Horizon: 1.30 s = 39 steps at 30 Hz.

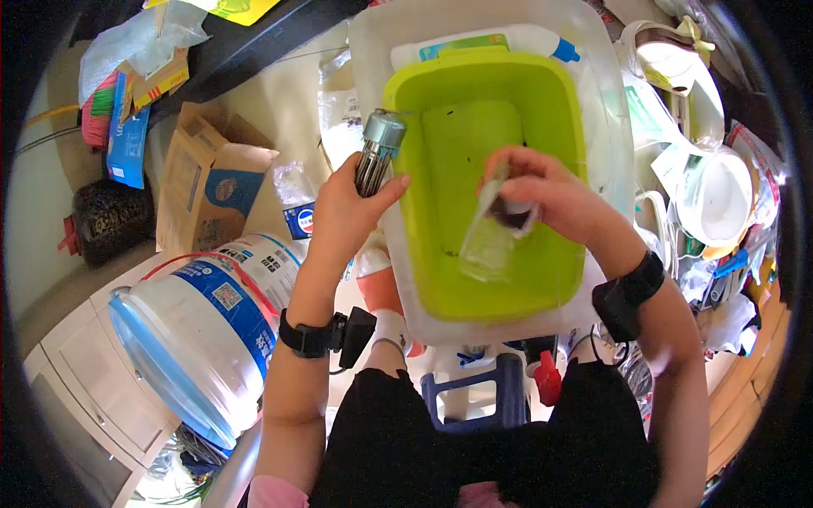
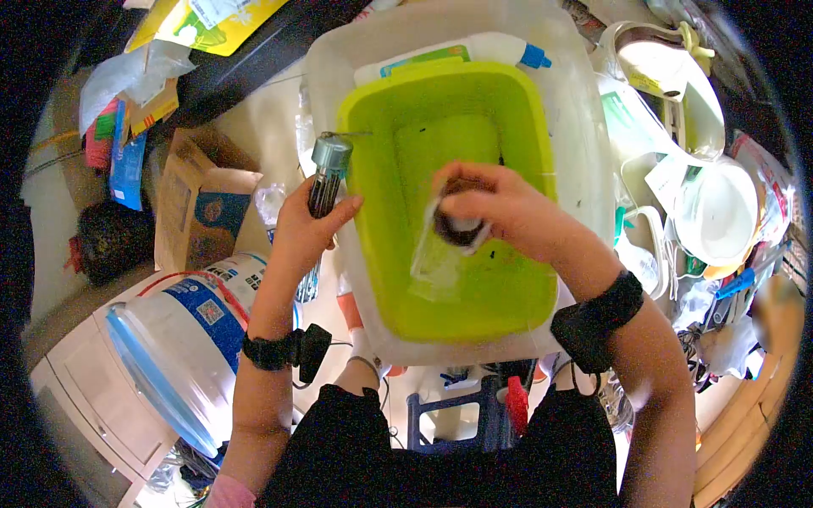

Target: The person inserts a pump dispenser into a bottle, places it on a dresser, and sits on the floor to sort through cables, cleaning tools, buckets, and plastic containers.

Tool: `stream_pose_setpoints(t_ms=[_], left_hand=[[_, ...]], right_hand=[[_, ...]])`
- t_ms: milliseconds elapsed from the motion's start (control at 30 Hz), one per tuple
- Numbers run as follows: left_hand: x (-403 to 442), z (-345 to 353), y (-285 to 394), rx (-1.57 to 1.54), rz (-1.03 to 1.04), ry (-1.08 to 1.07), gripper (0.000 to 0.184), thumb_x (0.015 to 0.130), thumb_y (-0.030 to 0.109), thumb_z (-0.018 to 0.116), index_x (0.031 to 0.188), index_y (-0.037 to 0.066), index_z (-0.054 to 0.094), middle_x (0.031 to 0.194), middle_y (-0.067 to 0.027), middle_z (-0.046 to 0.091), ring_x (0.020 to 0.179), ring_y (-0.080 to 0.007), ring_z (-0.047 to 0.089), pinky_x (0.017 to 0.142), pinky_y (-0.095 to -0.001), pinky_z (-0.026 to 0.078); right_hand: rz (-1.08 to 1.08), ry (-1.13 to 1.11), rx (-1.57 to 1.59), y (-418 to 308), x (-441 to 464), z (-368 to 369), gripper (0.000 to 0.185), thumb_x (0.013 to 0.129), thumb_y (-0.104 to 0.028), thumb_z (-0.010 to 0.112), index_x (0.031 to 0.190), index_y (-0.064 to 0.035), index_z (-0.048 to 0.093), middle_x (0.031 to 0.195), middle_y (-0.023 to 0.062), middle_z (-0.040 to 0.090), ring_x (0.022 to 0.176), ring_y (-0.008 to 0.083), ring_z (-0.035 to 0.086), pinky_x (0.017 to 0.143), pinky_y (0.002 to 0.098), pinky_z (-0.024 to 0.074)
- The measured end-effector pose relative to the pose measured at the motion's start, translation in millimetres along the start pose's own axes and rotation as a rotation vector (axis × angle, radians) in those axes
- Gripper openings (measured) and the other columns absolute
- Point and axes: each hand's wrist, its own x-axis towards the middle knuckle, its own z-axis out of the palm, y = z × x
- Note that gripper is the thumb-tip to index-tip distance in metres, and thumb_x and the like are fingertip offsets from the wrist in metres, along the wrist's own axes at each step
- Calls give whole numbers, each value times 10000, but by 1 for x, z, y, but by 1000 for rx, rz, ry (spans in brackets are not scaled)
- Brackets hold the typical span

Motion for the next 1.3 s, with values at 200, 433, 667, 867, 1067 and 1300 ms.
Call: stream_pose_setpoints(t_ms=[200, 433, 667, 867, 1067, 1300], left_hand=[[-3, -4, 6, 146, -3, 5, 411, 773, 345, 769, 942, 18, 586, 590, 0, 491, 464, -87, 470, 412, -245, 402], [-42, -23, 85, -122, 23, -54, 321, 755, 202, 791, 997, 41, 655, 678, 16, 594, 512, -57, 491, 442, -199, 386], [-45, 7, 96, -280, -107, -511, 358, 736, 239, 797, 956, -3, 649, 699, -25, 600, 558, -78, 541, 493, -228, 439], [-41, -4, 79, -408, -140, -391, 292, 756, 198, 779, 949, 21, 651, 677, 2, 612, 524, -57, 524, 450, -210, 406], [-35, -17, 59, -96, -43, -127, 234, 773, 173, 736, 919, 23, 633, 669, 2, 602, 493, -56, 499, 430, -218, 418], [-37, -14, 43, -193, -89, -231, 347, 793, 190, 748, 1077, 22, 641, 722, 0, 631, 526, -55, 530, 435, -212, 425]], right_hand=[[-106, -90, 722, 13, -11, -22, 247, 898, -204, 527, 1105, -68, 537, 1063, 90, 633, 925, 177, 648, 769, 307, 546], [-193, -71, 608, -5, -17, -12, 212, 889, -198, 526, 1056, -69, 541, 1083, 96, 618, 931, 188, 645, 682, 307, 559], [-134, 34, 729, -16, -30, 2, 379, 917, -299, 558, 1214, -64, 527, 1114, 79, 584, 905, 180, 625, 699, 318, 560], [-158, 101, 404, -19, -28, 3, 474, 873, -220, 620, 1294, -56, 479, 1204, 72, 527, 999, 160, 579, 708, 285, 558], [-193, 251, -175, -5, -16, -20, 398, 874, -181, 625, 1229, -29, 532, 1105, 84, 577, 1027, 152, 574, 741, 271, 528], [-373, 462, -550, -12, -12, -10, 340, 894, -172, 601, 1211, -56, 562, 1094, 135, 630, 934, 200, 626, 820, 311, 489]])
